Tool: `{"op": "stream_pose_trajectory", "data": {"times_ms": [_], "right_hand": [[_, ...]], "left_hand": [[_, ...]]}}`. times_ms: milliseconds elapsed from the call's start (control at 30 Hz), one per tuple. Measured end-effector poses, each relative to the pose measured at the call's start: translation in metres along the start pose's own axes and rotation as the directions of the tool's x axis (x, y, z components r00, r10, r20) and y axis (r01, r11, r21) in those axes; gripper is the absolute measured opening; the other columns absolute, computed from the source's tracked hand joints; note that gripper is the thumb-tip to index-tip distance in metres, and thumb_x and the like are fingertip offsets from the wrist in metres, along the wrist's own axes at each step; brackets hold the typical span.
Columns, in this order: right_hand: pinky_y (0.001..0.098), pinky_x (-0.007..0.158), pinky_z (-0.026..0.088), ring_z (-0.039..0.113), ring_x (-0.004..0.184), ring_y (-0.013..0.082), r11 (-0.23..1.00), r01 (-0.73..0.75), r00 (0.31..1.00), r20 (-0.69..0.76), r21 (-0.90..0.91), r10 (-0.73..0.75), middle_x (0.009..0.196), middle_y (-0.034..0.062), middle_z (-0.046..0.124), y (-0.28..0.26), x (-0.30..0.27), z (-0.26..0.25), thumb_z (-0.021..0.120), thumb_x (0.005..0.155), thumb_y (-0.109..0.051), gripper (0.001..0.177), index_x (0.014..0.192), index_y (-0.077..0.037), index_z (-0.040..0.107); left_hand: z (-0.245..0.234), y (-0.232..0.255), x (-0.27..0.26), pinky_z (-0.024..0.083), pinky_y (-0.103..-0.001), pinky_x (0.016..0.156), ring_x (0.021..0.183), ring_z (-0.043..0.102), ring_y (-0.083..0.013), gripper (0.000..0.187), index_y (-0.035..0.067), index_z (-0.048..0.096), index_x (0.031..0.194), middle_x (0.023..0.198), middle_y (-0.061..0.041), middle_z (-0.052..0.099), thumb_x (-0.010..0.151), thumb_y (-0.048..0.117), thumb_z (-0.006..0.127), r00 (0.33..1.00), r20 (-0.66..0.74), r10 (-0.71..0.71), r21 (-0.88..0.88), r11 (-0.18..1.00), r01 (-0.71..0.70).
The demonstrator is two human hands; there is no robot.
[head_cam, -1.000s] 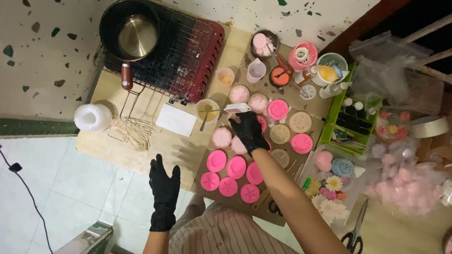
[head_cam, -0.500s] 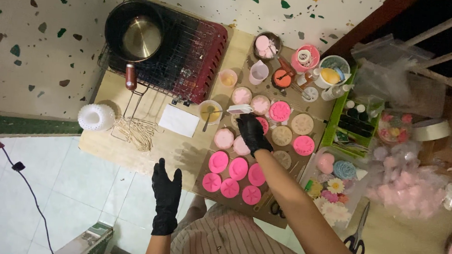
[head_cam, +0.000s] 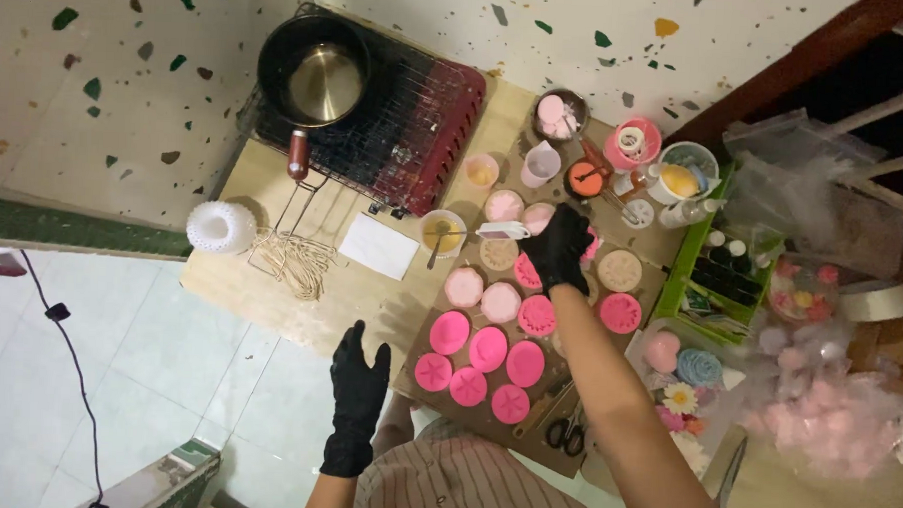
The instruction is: Preparing wax, checking temperature with a digital thermometer, and demolding various candle shapes in a workshop environment.
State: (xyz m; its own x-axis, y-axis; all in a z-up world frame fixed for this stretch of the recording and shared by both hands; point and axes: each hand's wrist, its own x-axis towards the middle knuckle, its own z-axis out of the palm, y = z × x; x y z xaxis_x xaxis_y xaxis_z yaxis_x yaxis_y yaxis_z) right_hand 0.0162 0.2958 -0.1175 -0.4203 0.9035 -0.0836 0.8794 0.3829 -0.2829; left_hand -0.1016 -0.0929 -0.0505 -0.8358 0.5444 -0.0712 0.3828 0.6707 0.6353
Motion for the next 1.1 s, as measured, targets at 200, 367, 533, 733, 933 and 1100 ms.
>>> {"op": "stream_pose_trajectory", "data": {"times_ms": [200,367,533,733,933,1100], "right_hand": [[0.0564,0.086,0.044,0.050,0.107,0.0414,0.989,-0.025,1.000,0.016,0.144,0.023,0.112,0.0236,0.056,-0.022,-0.032,-0.035,0.086,0.069,-0.056,0.080,0.114,0.002,0.056],[0.0529,0.081,0.045,0.053,0.098,0.0376,0.964,-0.070,0.997,0.035,0.258,0.063,0.102,0.0216,0.058,-0.023,-0.103,-0.060,0.082,0.075,-0.057,0.070,0.105,0.002,0.059],[0.0494,0.077,0.046,0.056,0.089,0.0337,0.922,-0.140,0.990,0.061,0.362,0.126,0.091,0.0196,0.060,-0.021,-0.184,-0.077,0.077,0.080,-0.059,0.064,0.095,0.001,0.062],[0.0453,0.072,0.046,0.060,0.078,0.0289,0.852,-0.200,0.980,0.076,0.484,0.187,0.079,0.0171,0.063,-0.041,-0.118,-0.099,0.072,0.087,-0.060,0.061,0.084,0.001,0.065],[0.0418,0.067,0.047,0.062,0.069,0.0250,0.756,-0.280,0.957,0.108,0.592,0.269,0.069,0.0151,0.066,-0.090,-0.062,-0.108,0.067,0.092,-0.061,0.064,0.075,0.001,0.068],[0.0359,0.072,0.054,0.069,0.079,0.0182,0.747,0.055,0.977,-0.189,0.662,0.095,0.089,0.0088,0.074,-0.069,-0.046,-0.055,0.078,0.093,-0.036,0.034,0.102,-0.004,0.073]], "left_hand": [[0.058,-0.051,-0.018,0.055,-0.044,0.096,0.115,0.069,-0.0338,0.050,0.008,0.065,0.133,0.125,-0.017,0.071,0.093,0.037,0.072,0.970,0.206,-0.132,-0.191,0.966,0.172],[0.041,0.038,-0.015,0.054,-0.038,0.077,0.095,0.073,-0.0249,0.047,0.012,0.070,0.126,0.112,-0.009,0.077,0.095,0.046,0.058,0.610,0.785,-0.108,-0.526,0.404,0.749],[0.039,0.090,-0.014,0.061,-0.036,0.079,0.096,0.075,-0.0213,0.052,0.010,0.069,0.124,0.111,-0.010,0.077,0.094,0.051,0.061,0.413,0.908,0.069,-0.418,0.126,0.899],[0.020,0.062,-0.005,0.063,-0.038,0.069,0.091,0.073,-0.0240,0.049,0.011,0.068,0.124,0.105,-0.007,0.073,0.080,0.031,0.080,0.639,0.754,-0.152,-0.566,0.343,0.749],[-0.039,0.033,0.013,0.061,-0.036,0.073,0.096,0.070,-0.0236,0.054,0.009,0.067,0.129,0.112,-0.009,0.072,0.082,0.035,0.079,0.685,0.684,-0.250,-0.595,0.353,0.722],[-0.072,0.001,0.033,0.063,-0.041,0.077,0.103,0.070,-0.0224,0.058,0.010,0.065,0.131,0.119,-0.008,0.071,0.079,0.029,0.080,0.680,0.682,-0.269,-0.582,0.363,0.728]]}}
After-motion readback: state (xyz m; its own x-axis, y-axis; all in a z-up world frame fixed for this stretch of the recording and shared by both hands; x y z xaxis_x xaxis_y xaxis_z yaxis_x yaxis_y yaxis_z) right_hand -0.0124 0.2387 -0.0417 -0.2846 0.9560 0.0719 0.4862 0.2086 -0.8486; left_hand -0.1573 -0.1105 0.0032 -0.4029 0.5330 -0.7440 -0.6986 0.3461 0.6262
